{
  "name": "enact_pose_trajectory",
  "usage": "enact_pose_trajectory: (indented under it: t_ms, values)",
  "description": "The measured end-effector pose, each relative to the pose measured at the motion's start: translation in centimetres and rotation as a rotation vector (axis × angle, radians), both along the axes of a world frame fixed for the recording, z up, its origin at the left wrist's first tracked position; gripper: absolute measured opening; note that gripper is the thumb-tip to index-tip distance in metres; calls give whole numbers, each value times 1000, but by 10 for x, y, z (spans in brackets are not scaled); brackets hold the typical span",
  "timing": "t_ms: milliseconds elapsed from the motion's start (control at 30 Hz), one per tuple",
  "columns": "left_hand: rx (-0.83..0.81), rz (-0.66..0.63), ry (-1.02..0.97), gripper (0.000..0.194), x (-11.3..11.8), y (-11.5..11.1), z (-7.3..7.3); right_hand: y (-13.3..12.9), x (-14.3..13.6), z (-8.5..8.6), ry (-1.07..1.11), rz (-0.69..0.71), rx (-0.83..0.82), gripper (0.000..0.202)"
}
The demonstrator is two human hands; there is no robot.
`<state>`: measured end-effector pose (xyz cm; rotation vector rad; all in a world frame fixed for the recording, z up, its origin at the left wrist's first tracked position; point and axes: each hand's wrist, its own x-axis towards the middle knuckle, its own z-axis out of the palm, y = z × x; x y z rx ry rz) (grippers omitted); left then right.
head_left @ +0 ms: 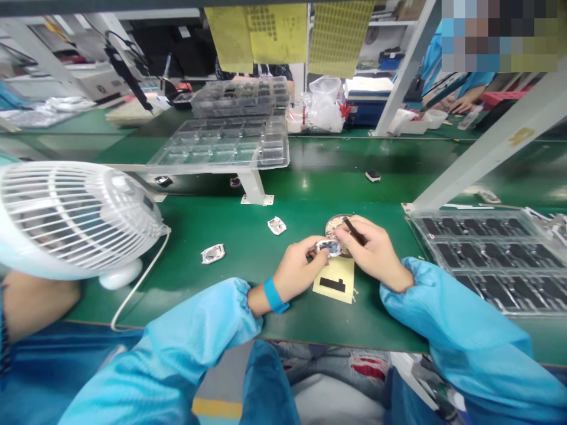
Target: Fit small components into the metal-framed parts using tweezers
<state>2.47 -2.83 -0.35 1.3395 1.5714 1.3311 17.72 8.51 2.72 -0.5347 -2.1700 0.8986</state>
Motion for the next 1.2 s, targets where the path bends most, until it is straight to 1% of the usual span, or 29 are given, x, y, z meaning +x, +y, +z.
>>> enact_pose_trajectory:
  t_ms: [67, 167, 233, 333, 467, 633, 767, 1000, 1200]
  values:
    - [-1, 20, 127, 22, -2, -1, 0, 3, 2, -2, 15, 80, 67, 8]
    - [-15, 26, 237, 24, -4, -1, 3, 8, 4, -9, 44, 194, 157, 4]
    - [-21, 20, 292, 25, -5, -1, 5, 11, 6, -15, 41, 221, 190, 4]
    - [-22, 18, 383, 26, -6, -1, 7, 12, 8, -19, 17, 207, 228, 12]
    - [-33, 11, 474, 27, -6, -2, 8, 9, 9, -17, -16, 229, 263, 20]
    - [-43, -11, 557, 29, -5, -3, 11, 7, 9, -17, -20, 206, 263, 17]
    - [-41, -3, 579, 29, -4, -3, 13, 7, 8, -20, 5, 184, 246, 17]
    - [-41, 12, 586, 29, -4, -3, 9, 6, 8, -18, 21, 216, 233, 17]
    - [-32, -7, 634, 30, -5, -3, 12, 6, 8, -19, 1, 221, 209, 14]
